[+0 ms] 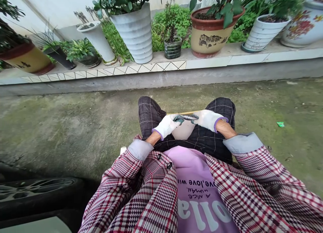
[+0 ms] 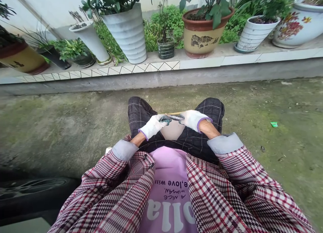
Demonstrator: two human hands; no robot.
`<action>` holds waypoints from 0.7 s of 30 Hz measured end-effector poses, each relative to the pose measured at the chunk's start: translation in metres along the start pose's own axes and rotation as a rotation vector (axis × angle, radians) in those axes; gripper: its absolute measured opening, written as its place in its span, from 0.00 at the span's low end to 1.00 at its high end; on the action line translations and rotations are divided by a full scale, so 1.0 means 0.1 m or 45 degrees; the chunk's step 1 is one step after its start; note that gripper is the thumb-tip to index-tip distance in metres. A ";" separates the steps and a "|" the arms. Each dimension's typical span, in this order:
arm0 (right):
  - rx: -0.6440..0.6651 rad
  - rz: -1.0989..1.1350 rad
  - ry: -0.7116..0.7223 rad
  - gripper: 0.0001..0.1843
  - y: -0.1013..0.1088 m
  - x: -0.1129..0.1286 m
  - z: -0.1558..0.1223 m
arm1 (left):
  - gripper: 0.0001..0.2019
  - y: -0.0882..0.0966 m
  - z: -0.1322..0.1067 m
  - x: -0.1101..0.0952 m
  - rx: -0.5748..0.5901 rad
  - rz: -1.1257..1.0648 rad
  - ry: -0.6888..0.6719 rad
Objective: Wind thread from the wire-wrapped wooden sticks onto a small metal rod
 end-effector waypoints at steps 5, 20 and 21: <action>-0.103 -0.084 -0.062 0.10 0.07 0.04 0.09 | 0.13 -0.06 0.02 0.04 0.030 -0.434 -0.023; 0.652 0.723 0.032 0.16 -0.04 0.16 -0.15 | 0.13 0.03 0.01 0.08 0.099 -0.112 -0.239; 0.640 0.666 0.041 0.15 -0.04 0.17 -0.16 | 0.13 0.05 0.01 0.08 0.103 -0.049 -0.270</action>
Point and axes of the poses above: each hand's wrist, its own z-axis towards the middle knuckle, its own y-axis out of the back of the hand, x = y × z, the point moved 2 cm from there along z, towards the middle knuckle, and after that the axes turned 11 degrees about z, right-handed, at the moved point
